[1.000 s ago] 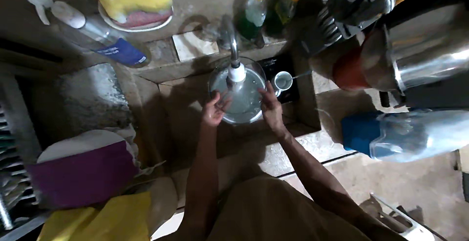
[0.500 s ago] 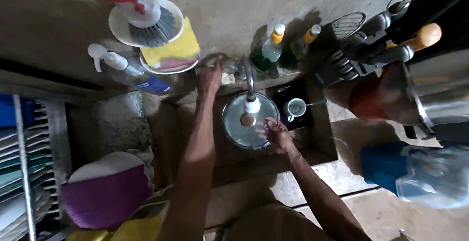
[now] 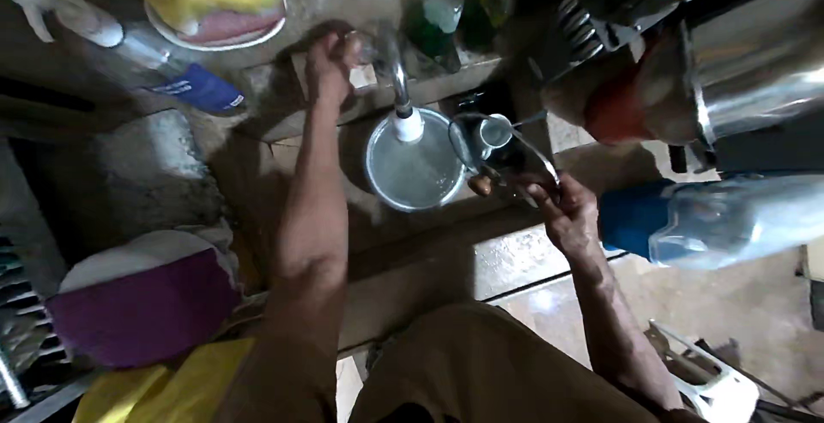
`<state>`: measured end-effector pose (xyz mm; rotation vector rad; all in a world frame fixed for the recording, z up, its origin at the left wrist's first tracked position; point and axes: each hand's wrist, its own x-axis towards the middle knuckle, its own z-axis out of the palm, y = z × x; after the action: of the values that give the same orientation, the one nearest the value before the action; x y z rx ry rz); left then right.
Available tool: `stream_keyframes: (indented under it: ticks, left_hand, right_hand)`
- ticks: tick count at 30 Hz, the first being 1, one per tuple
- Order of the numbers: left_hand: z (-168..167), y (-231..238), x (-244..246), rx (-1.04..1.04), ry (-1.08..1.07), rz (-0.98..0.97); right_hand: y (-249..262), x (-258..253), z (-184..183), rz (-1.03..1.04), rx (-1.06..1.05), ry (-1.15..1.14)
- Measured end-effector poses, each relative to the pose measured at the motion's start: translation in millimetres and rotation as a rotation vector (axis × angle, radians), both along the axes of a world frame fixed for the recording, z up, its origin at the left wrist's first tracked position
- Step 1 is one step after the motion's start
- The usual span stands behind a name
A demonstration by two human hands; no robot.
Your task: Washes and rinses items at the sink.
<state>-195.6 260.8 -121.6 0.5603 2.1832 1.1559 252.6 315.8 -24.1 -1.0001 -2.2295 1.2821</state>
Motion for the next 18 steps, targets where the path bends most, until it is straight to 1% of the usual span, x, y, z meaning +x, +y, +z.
stream_keyframes:
  ticks: [1,2,3,4,6,7,8,9,10,11,12,13,14,15,17,18]
  left_hand:
    - [-5,-13,19,0.065,0.044,0.061]
    - [-5,-31,47,0.155,0.025,0.13]
    - [-5,-54,82,0.273,-0.068,0.174]
    - [-7,-78,119,0.399,-0.22,0.176]
    - [-14,-122,186,0.557,-0.536,0.029]
    - [-18,-139,213,0.624,-0.624,-0.019]
    - [-18,-151,231,0.673,-0.661,-0.023]
    - [-13,-162,239,0.726,-0.691,-0.023]
    - [-8,-172,236,0.802,-0.72,0.018]
    - [0,-180,227,0.848,-0.718,0.107]
    - [15,-187,214,0.847,-0.656,0.174]
    - [39,-194,200,0.849,-0.548,0.183]
    - [67,-200,187,0.89,-0.422,0.148]
    - [98,-206,172,0.95,-0.284,0.065]
    - [166,-215,149,1.096,0.004,-0.113]
    - [198,-219,146,1.16,0.114,-0.138]
  right_hand:
    - [-4,6,7,0.004,0.019,-0.009]
    - [-8,12,11,0.01,0.017,0.005]
    - [-11,17,12,0.019,-0.013,0.034]
    - [-14,21,9,0.03,-0.068,0.083]
    - [-22,23,-5,0.073,-0.209,0.195]
    - [-28,21,-13,0.106,-0.273,0.241]
    - [-33,14,-20,0.156,-0.33,0.286]
    - [-39,4,-25,0.209,-0.375,0.318]
    - [-45,-8,-26,0.255,-0.386,0.317]
    - [-50,-21,-18,0.29,-0.352,0.29]
    - [-54,-33,-3,0.307,-0.284,0.244]
    - [-57,-45,19,0.315,-0.208,0.217]
    - [-60,-56,44,0.328,-0.114,0.219]
    - [-63,-68,69,0.328,-0.004,0.264]
    - [-67,-90,113,0.288,0.221,0.443]
    - [-69,-98,131,0.27,0.289,0.556]
